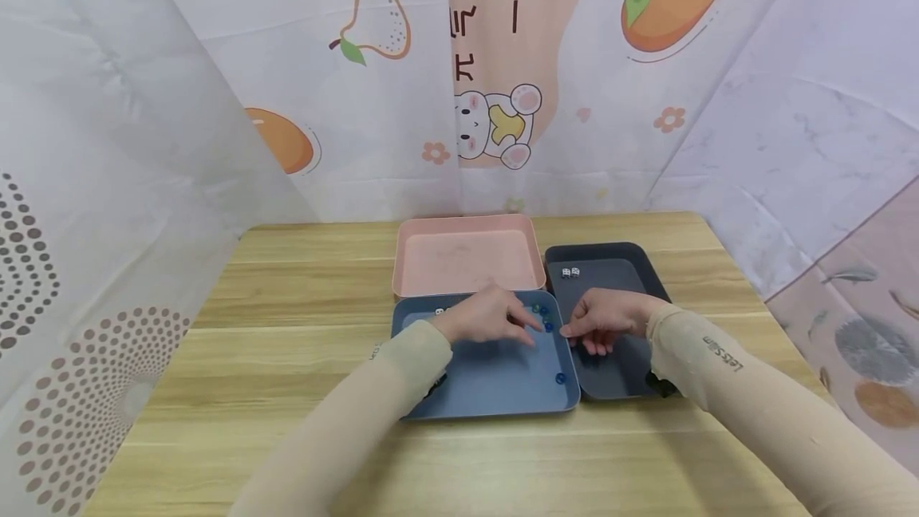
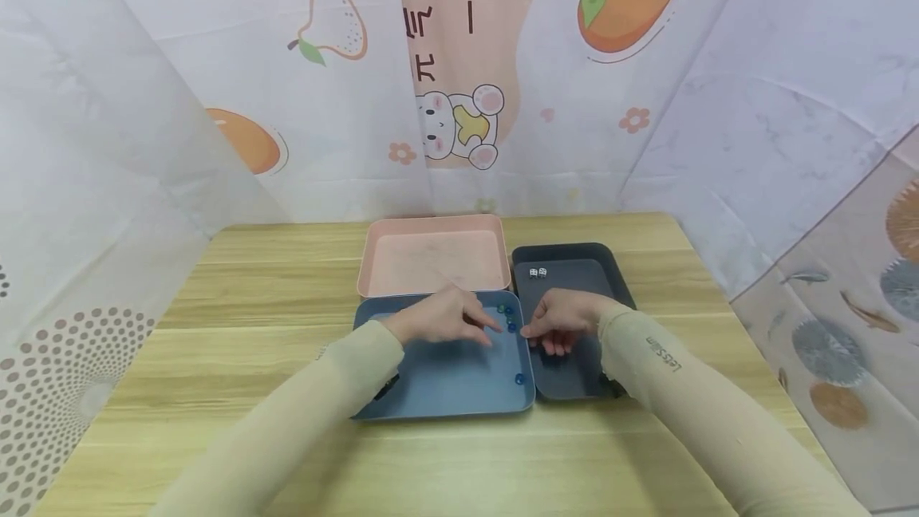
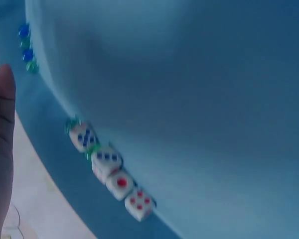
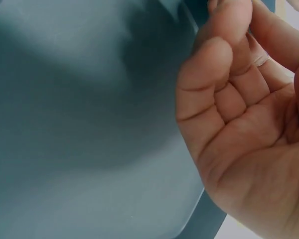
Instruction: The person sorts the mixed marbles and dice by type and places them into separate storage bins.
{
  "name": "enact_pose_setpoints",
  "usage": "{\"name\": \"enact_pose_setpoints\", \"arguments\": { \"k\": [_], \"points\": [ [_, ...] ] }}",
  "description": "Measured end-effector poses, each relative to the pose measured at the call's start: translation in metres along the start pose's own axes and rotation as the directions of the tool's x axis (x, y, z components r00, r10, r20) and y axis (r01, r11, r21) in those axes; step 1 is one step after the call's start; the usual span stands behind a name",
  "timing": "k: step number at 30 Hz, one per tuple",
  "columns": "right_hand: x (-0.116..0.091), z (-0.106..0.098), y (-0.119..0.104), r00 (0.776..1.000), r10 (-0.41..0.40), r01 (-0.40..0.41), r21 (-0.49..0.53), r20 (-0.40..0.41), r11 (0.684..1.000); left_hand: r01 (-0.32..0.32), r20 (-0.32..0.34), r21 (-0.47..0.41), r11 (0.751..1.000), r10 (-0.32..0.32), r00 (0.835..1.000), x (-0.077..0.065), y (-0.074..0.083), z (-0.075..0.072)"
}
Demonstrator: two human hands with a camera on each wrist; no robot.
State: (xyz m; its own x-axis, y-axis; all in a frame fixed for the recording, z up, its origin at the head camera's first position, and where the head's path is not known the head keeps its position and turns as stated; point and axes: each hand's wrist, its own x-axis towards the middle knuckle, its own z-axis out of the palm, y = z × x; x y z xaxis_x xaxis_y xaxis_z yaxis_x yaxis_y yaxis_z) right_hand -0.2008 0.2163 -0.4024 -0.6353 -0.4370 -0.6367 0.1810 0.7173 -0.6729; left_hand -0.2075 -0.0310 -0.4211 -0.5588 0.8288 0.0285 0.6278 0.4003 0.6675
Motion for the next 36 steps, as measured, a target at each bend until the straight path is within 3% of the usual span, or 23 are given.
{"name": "enact_pose_setpoints", "arguments": {
  "k": [5,12,27,36],
  "points": [
    [0.000,0.000,-0.002,1.000,-0.018,0.017,-0.016,-0.002,1.000,-0.065,0.025,0.048,0.997,0.064,0.998,0.005,0.001,0.013],
    [-0.001,-0.001,0.000,0.999,-0.034,0.034,-0.016,0.007,0.999,-0.114,0.062,0.033,0.993,0.112,0.992,0.008,0.001,0.030],
    [-0.002,0.000,-0.001,0.999,-0.038,0.038,-0.021,-0.004,0.999,-0.112,0.140,0.117,0.987,0.096,0.986,0.015,0.006,0.045],
    [-0.002,0.001,-0.002,0.999,-0.043,0.043,-0.015,-0.016,0.999,-0.102,0.141,0.169,0.980,0.079,0.987,0.019,0.010,0.051]
  ]
}}
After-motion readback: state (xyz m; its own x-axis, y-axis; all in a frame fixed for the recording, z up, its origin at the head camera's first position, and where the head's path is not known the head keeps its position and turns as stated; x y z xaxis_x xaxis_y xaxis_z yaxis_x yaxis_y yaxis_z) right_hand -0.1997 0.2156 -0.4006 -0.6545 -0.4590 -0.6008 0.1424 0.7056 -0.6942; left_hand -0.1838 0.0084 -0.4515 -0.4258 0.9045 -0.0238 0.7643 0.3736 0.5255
